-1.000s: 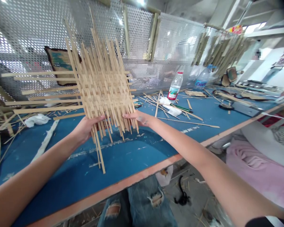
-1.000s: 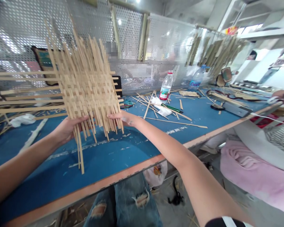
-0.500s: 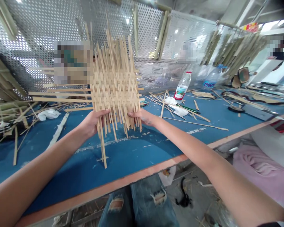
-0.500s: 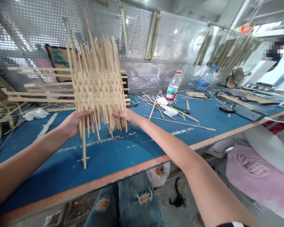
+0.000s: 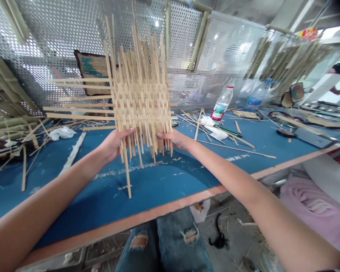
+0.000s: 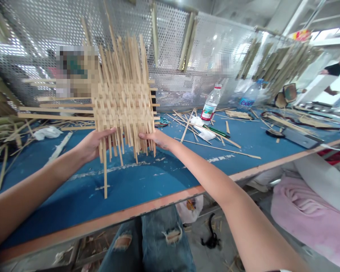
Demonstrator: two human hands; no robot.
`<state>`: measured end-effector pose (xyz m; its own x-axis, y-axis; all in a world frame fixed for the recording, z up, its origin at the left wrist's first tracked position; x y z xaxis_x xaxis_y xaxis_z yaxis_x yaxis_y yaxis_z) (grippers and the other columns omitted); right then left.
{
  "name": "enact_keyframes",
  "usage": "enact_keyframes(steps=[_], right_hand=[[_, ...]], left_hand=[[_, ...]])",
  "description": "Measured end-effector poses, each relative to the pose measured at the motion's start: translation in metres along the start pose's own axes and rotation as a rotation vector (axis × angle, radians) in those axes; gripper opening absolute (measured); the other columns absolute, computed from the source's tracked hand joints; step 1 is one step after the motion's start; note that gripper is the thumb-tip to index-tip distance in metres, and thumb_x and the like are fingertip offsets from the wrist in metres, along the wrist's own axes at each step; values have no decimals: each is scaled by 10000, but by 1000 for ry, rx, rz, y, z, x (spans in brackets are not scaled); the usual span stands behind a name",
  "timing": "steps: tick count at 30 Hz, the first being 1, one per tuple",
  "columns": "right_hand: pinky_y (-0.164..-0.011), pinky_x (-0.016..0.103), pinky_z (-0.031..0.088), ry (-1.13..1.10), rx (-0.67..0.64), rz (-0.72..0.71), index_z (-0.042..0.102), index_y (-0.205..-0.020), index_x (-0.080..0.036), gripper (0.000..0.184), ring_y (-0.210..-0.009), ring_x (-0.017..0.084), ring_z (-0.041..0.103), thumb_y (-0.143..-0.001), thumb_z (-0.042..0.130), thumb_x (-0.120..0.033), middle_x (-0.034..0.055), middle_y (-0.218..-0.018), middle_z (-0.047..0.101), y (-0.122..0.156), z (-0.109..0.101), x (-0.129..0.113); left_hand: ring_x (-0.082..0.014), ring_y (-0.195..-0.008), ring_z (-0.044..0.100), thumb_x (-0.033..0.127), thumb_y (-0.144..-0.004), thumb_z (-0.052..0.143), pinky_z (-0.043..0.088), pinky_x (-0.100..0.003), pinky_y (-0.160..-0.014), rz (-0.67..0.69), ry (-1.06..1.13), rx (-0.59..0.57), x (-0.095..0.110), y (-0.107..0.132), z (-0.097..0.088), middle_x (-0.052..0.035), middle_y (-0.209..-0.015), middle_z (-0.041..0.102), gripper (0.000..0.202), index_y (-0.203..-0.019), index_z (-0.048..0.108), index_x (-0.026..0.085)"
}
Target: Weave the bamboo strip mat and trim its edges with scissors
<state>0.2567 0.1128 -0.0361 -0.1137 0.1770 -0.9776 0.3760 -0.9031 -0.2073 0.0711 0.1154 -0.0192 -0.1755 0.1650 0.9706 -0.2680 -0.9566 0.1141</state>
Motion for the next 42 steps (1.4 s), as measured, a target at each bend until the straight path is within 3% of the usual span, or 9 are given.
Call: enact_keyframes(steps=[7,11,17,23,28,32,37,39,42], right_hand=[[-996,554,578,-108,97,204,717,-1072,-217,452,-1096,314,720,-714,873,-445,98,-1182,777,6,-2,12],[-969,519,590,-150,30,267,721,-1055,-207,423,-1023,279,731,-795,813,-528,90,-1132,786,11,4,8],[-1000,540,583,-98,17,210,704,-1167,-229,579,-1140,317,699,-651,924,-374,83,-1218,760,9,10,1],[-1127,557,504,-146,145,25,711,-1141,-217,534,-1310,340,621,-657,903,-337,102,-1294,734,3,0,-18],[-1108,592,510,-172,251,60,705,-1117,-193,575,-1299,367,628,-623,927,-388,143,-1311,722,2,-19,-13],[-1140,641,462,-151,204,115,691,-1137,-200,578,-1362,370,582,-681,891,-493,137,-1325,713,5,-20,-11],[-1235,616,346,-115,275,109,686,-1107,-219,599,-1495,330,437,-657,888,-559,111,-1400,674,7,-32,-12],[-1259,599,311,-97,327,77,689,-1111,-215,578,-1529,319,383,-663,889,-521,104,-1444,646,6,-37,-14],[-1257,592,323,-103,327,0,687,-1135,-223,512,-1528,314,385,-716,848,-470,86,-1425,661,4,-33,-22]], left_hand=[[-230,-667,770,103,-880,667,678,-340,-634,-70,-30,-75,-5,6,8,-106,-846,805,163,-1002,776,111],[-233,-717,784,76,-863,676,688,-353,-678,-29,-38,-74,-1,7,10,-107,-958,818,157,-970,781,123],[-293,-956,793,111,-857,717,686,-378,-790,30,-71,-183,5,7,14,-124,-1103,809,241,-1087,782,139],[-333,-978,786,244,-952,619,666,-443,-865,16,-49,-231,10,7,17,-175,-1021,803,261,-1099,770,90],[-275,-953,789,130,-964,571,646,-432,-914,75,-55,-177,14,0,14,-140,-1022,798,213,-1058,762,123],[-236,-887,786,140,-971,562,638,-394,-896,117,-114,-154,18,-4,8,-101,-930,796,212,-1012,770,140],[-238,-897,763,290,-935,656,600,-359,-904,266,-487,-107,27,-18,-7,-83,-899,786,178,-865,768,171],[-264,-1020,739,369,-924,671,567,-380,-973,375,-625,9,36,-23,-20,-99,-1024,784,229,-982,771,171],[-292,-1236,653,344,-895,677,469,-445,-1120,645,-833,208,60,-12,-32,-153,-1381,664,502,-1363,634,166]])
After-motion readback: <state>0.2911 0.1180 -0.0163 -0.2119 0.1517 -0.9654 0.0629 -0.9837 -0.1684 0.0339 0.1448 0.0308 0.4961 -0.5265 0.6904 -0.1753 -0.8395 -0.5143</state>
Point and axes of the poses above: each hand's wrist, its own y-axis away from the middle knuckle, its own z-axis out of the palm, x = y × z, the point moved 9 cm from there along -y, towards the middle knuckle
